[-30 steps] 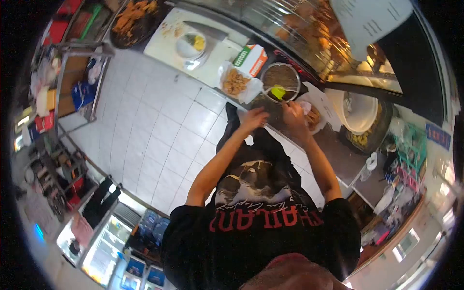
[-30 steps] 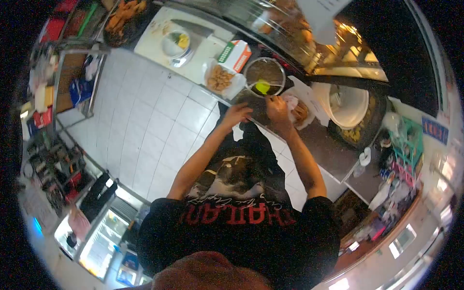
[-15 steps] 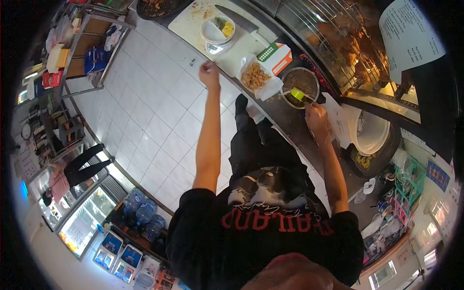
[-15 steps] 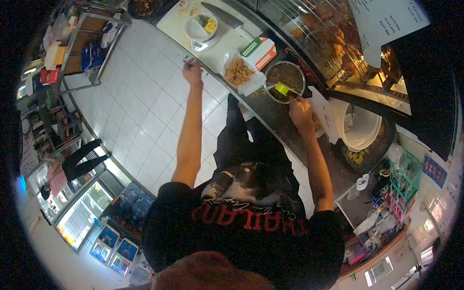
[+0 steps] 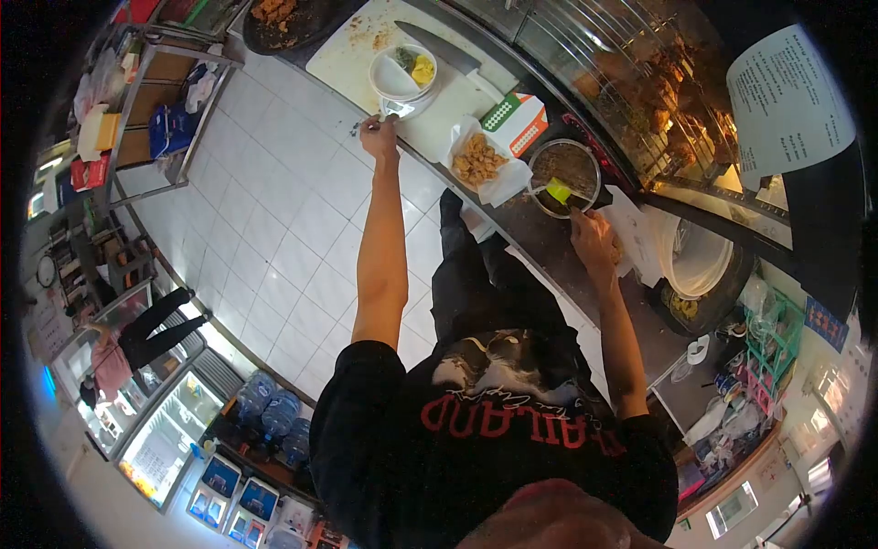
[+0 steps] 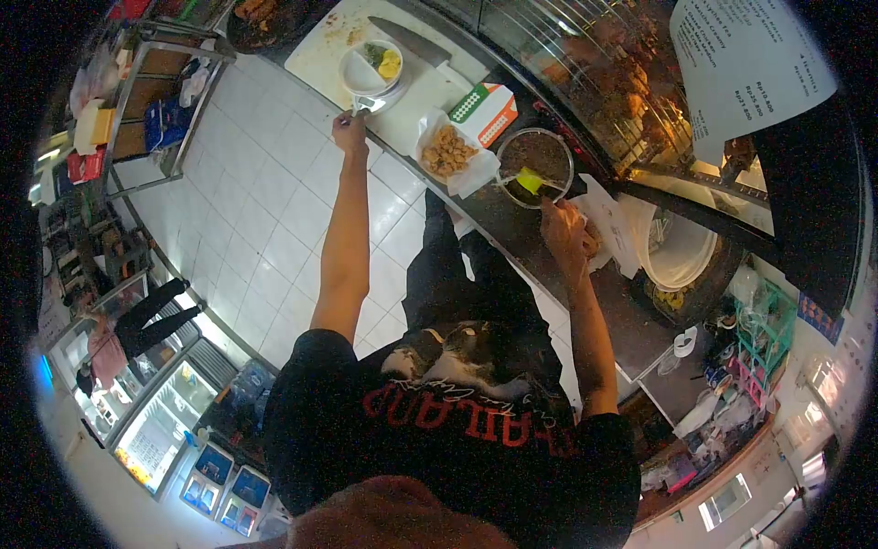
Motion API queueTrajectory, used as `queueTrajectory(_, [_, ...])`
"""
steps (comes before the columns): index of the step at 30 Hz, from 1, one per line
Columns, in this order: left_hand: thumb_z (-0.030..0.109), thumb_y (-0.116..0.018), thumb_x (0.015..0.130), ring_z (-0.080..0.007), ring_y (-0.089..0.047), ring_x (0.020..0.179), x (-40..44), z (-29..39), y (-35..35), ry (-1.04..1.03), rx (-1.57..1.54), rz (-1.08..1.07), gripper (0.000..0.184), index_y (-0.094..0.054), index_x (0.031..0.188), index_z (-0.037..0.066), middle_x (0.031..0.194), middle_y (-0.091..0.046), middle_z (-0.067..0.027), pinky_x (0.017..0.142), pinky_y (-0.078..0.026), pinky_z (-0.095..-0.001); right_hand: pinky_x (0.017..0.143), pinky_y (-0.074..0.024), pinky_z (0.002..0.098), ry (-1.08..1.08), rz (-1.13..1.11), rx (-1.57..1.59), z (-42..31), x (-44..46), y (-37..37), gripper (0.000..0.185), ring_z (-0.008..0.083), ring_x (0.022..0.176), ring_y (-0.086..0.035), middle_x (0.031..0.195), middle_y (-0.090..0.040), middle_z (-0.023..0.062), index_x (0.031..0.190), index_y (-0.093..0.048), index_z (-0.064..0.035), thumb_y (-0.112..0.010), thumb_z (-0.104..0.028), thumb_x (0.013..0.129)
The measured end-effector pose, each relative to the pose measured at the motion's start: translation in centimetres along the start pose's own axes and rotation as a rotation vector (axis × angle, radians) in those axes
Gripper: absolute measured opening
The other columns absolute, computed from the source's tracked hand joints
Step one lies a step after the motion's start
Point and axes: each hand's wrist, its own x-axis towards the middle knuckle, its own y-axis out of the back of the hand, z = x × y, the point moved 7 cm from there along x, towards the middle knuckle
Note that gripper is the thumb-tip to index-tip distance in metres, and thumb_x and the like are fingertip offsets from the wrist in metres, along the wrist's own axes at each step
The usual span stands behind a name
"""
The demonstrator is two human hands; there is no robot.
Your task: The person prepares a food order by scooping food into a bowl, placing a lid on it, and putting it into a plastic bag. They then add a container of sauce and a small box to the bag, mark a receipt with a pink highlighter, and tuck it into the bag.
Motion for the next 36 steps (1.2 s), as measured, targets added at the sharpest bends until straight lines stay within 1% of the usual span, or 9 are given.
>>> queueTrajectory(10, [0.027,-0.081,0.068,-0.0194,-0.061,0.070,-3.2,3.2,0.6,-0.044,0.116,0.021,0.046,-0.059,0.101,0.003,0.077,-0.062,-0.0072,0.068,-0.049,-0.0342,0.064,-0.0526,0.0439,-0.073,-0.064,0.181,0.5,-0.1,-0.9,0.017,0.0334,0.071,-0.065,0.078,-0.066,0.0171,0.098,-0.069,-0.0040,-0.066,-0.005,0.081])
queueTrajectory(16, [0.015,-0.073,0.083,-0.0141,-0.054,0.066,-11.3,6.0,4.5,-0.292,-0.005,-0.006,0.030,-0.060,0.106,0.000,0.080,-0.059,-0.0050,0.058,-0.045,-0.0284,0.063,-0.0525,0.0441,-0.145,-0.183,0.178,1.2,0.1,-1.0,0.020,0.0342,0.071,-0.064,0.076,-0.064,0.0175,0.101,-0.069,-0.0046,-0.064,-0.008,0.082])
queueTrajectory(20, [0.007,-0.061,0.091,-0.0087,-0.051,0.064,-21.5,1.9,5.3,-0.148,0.011,-0.274,0.012,-0.063,0.101,0.001,0.077,-0.059,-0.0009,0.057,-0.042,-0.0234,0.057,-0.0519,0.0419,-0.098,-0.167,0.157,0.9,0.5,-0.6,0.019,0.0334,0.068,-0.064,0.074,-0.061,0.0179,0.096,-0.068,-0.0021,-0.066,-0.006,0.078])
queueTrajectory(22, [0.010,-0.061,0.092,-0.0085,-0.054,0.063,-27.7,3.1,4.5,-0.043,-0.147,-0.363,0.015,-0.066,0.102,0.001,0.076,-0.062,-0.0008,0.056,-0.042,-0.0230,0.057,-0.0520,0.0418,-0.078,-0.141,0.207,1.0,0.6,-0.7,0.019,0.0334,0.067,-0.063,0.073,-0.060,0.0176,0.095,-0.067,-0.0020,-0.066,-0.007,0.077])
queueTrajectory(25, [0.011,-0.062,0.091,-0.0086,-0.057,0.064,-34.2,0.1,1.0,0.192,0.020,-0.779,0.016,-0.068,0.102,0.000,0.080,-0.066,-0.0025,0.054,-0.043,-0.0236,0.058,-0.0496,0.0440,-0.019,-0.124,0.253,1.1,0.5,-0.5,0.012,0.0340,0.067,-0.062,0.070,-0.059,0.0155,0.089,-0.065,-0.0037,-0.063,-0.005,0.078])
queueTrajectory(27, [0.014,-0.064,0.090,-0.0087,-0.060,0.066,-36.9,0.2,-1.1,0.206,0.087,-0.877,0.018,-0.071,0.100,0.000,0.084,-0.069,-0.0050,0.053,-0.044,-0.0245,0.058,-0.0498,0.0438,-0.015,-0.129,0.242,1.5,0.1,-0.1,0.011,0.0340,0.067,-0.063,0.069,-0.059,0.0152,0.087,-0.064,-0.0040,-0.063,-0.005,0.077])
queueTrajectory(29, [0.020,-0.065,0.086,-0.0150,-0.067,0.068,-37.1,-0.5,-3.3,0.075,0.229,-0.820,0.025,-0.072,0.104,0.003,0.073,-0.072,-0.0088,0.063,-0.051,-0.0311,0.058,-0.0529,0.0412,-0.047,-0.118,0.212,1.9,0.8,-0.1,0.015,0.0334,0.066,-0.064,0.071,-0.060,0.0165,0.089,-0.066,-0.0028,-0.064,-0.004,0.074])
queueTrajectory(31, [0.019,-0.065,0.087,-0.0162,-0.068,0.066,-36.4,-1.3,-5.5,-0.106,0.327,-0.755,0.028,-0.070,0.107,0.001,0.072,-0.071,-0.0096,0.061,-0.051,-0.0310,0.058,-0.0529,0.0414,0.029,-0.085,0.230,1.1,0.6,-0.7,0.012,0.0334,0.066,-0.064,0.071,-0.061,0.0159,0.086,-0.065,-0.0030,-0.064,-0.004,0.074])
queueTrajectory(36, [0.011,-0.064,0.088,-0.0169,-0.068,0.062,-36.5,-0.2,-6.9,0.063,-0.024,-0.594,0.033,-0.063,0.114,-0.008,0.075,-0.071,-0.0127,0.056,-0.051,-0.0301,0.058,-0.0534,0.0415,0.027,-0.082,0.302,1.9,1.2,0.1,0.006,0.0343,0.065,-0.065,0.071,-0.062,0.0170,0.079,-0.065,-0.0024,-0.063,-0.005,0.073])
